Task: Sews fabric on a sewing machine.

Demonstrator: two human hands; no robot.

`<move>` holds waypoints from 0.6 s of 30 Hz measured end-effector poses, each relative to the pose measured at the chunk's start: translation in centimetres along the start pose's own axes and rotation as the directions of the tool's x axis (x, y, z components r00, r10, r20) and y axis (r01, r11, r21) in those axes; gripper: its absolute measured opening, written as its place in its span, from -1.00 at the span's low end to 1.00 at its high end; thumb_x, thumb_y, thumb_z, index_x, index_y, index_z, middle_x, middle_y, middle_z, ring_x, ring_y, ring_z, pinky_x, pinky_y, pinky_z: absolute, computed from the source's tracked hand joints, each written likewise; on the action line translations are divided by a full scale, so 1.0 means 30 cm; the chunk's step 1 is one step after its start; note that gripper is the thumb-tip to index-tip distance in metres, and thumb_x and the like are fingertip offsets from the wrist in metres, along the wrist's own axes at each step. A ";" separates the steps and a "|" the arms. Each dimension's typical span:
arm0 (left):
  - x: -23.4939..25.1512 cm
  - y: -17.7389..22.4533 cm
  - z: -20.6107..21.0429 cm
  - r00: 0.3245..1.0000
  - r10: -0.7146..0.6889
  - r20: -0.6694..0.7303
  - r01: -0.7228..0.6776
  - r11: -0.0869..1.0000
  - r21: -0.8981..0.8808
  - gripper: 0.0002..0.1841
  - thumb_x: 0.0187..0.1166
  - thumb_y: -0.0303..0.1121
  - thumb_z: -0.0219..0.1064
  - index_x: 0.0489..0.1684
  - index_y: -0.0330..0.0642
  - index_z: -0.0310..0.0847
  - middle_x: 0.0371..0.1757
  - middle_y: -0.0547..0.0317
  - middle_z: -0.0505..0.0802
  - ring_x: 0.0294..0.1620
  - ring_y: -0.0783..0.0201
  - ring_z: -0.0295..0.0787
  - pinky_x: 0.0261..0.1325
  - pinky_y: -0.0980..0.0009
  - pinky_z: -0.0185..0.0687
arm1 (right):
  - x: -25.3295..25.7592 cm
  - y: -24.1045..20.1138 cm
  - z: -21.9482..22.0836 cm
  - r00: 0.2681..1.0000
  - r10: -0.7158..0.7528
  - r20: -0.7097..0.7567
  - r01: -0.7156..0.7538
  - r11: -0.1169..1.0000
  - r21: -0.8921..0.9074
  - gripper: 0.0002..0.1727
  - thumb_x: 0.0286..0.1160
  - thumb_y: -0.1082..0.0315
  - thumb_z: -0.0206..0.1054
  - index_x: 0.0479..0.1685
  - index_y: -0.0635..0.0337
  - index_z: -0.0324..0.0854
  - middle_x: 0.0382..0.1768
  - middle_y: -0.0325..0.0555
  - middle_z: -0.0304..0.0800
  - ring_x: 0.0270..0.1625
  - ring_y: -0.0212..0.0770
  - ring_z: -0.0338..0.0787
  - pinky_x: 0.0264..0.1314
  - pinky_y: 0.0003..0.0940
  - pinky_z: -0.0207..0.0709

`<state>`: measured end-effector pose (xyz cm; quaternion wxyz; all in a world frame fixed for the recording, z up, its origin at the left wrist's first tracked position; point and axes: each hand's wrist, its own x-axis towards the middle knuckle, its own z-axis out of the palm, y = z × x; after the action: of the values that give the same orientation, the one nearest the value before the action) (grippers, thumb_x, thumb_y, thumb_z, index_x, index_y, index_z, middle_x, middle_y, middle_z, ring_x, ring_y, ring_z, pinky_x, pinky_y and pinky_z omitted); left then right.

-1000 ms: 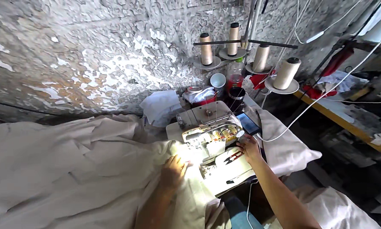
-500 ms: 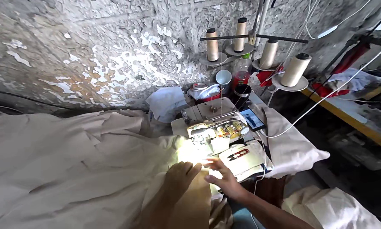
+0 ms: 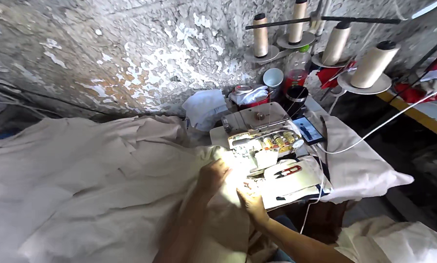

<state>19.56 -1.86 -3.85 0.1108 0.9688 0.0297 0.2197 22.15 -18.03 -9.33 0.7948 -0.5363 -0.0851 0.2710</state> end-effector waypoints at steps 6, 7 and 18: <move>0.025 0.004 0.038 0.999 0.032 -0.032 -0.032 0.999 -0.001 -0.85 0.45 -0.38 0.46 -0.40 -0.28 0.87 -0.37 -0.09 0.86 -0.34 -0.03 0.88 -0.33 0.08 0.77 | -0.001 0.038 0.004 0.990 -0.004 -0.138 0.005 1.000 0.001 -0.46 0.43 0.65 0.34 0.43 0.55 0.33 0.20 0.15 0.69 0.06 -0.43 0.80 0.10 -0.59 0.70; 0.030 0.000 0.034 0.999 0.036 -0.031 -0.036 0.999 0.005 -0.86 0.44 -0.39 0.48 -0.40 -0.29 0.87 -0.37 -0.09 0.86 -0.35 -0.03 0.87 -0.33 0.09 0.76 | 0.002 0.037 0.012 0.989 0.024 -0.144 -0.020 0.999 0.028 -0.51 0.44 0.64 0.33 0.37 0.53 0.35 0.11 0.11 0.71 0.01 -0.42 0.80 0.06 -0.58 0.70; 0.061 -0.084 0.149 0.992 0.044 -0.121 -0.074 0.964 -0.255 -0.90 0.43 -0.45 0.45 -0.35 -0.27 0.87 -0.12 -0.01 0.92 -0.02 0.09 0.86 0.16 0.21 0.72 | 0.043 0.056 -0.045 1.000 -0.002 -0.027 -0.003 0.985 -0.170 -0.86 0.55 0.55 0.27 -0.05 0.42 0.65 -0.32 -0.19 0.77 -0.25 -0.55 0.75 -0.08 -0.64 0.65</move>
<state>23.12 -0.10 -7.58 0.2278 0.9323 -0.0218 0.2801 23.24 -17.97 -11.59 0.7473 -0.6057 -0.0969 0.2554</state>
